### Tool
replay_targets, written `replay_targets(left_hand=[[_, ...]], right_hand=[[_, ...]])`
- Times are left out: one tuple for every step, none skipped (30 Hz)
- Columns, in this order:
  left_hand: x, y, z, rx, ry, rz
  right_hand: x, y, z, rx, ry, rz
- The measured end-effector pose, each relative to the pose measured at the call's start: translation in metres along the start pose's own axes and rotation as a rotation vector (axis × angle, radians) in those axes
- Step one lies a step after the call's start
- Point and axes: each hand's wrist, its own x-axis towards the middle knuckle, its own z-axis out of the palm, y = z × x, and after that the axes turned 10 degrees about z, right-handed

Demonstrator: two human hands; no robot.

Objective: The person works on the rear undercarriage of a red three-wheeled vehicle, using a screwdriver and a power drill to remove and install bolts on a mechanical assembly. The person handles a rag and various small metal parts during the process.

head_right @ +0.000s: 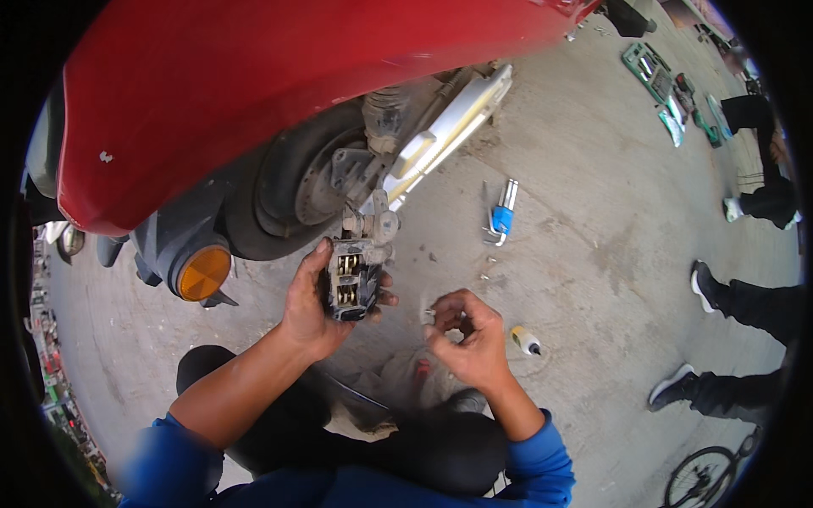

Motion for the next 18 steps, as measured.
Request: replay_targets(left_hand=[[-0.001,-0.006,0.006,-0.033,0.023,0.011],[-0.001,-0.012,0.013,-0.058,0.047,0.026],[0.0,-0.017,0.019,-0.078,0.087,0.034],[0.001,-0.021,0.025,-0.084,0.118,0.06],[0.002,-0.025,0.03,-0.147,0.105,0.068],[0.002,-0.028,0.035,-0.185,0.106,0.07],[0.002,-0.029,0.037,-0.235,0.076,0.101],[0.003,-0.03,0.038,-0.25,0.08,0.066],[0.003,-0.031,0.039,-0.268,0.081,0.071],[0.004,-0.033,0.041,-0.271,0.091,0.077],[0.005,-0.035,0.041,-0.271,0.102,0.083],[0.005,-0.036,0.04,-0.294,0.13,0.073],[0.007,-0.038,0.039,-0.304,0.124,0.085],[0.008,-0.039,0.038,-0.312,0.119,0.096],[0.008,-0.041,0.037,-0.301,0.115,0.115],[0.009,-0.043,0.035,-0.314,0.127,0.097],[0.01,-0.044,0.034,-0.334,0.123,0.099],[0.01,-0.046,0.033,-0.335,0.131,0.101]], right_hand=[[-0.004,-0.027,0.003,-0.101,-0.032,-0.061],[-0.006,-0.051,0.009,-0.179,-0.006,-0.131],[-0.008,-0.071,0.016,-0.286,0.018,-0.164],[-0.009,-0.087,0.025,-0.41,0.044,-0.168],[-0.007,-0.099,0.033,-0.485,0.078,-0.195],[-0.006,-0.109,0.04,-0.575,0.111,-0.197],[-0.004,-0.115,0.046,-0.674,0.143,-0.197],[-0.002,-0.118,0.052,-0.682,0.184,-0.192],[0.0,-0.12,0.057,-0.714,0.206,-0.204],[0.003,-0.12,0.06,-0.742,0.227,-0.218],[0.005,-0.12,0.064,-0.774,0.259,-0.224],[0.006,-0.119,0.066,-0.765,0.268,-0.206],[0.007,-0.118,0.069,-0.773,0.256,-0.24],[0.008,-0.117,0.072,-0.791,0.258,-0.267],[0.008,-0.117,0.074,-0.818,0.269,-0.294],[0.008,-0.117,0.076,-0.81,0.263,-0.272],[0.008,-0.117,0.078,-0.812,0.265,-0.25],[0.007,-0.118,0.079,-0.828,0.261,-0.23]])
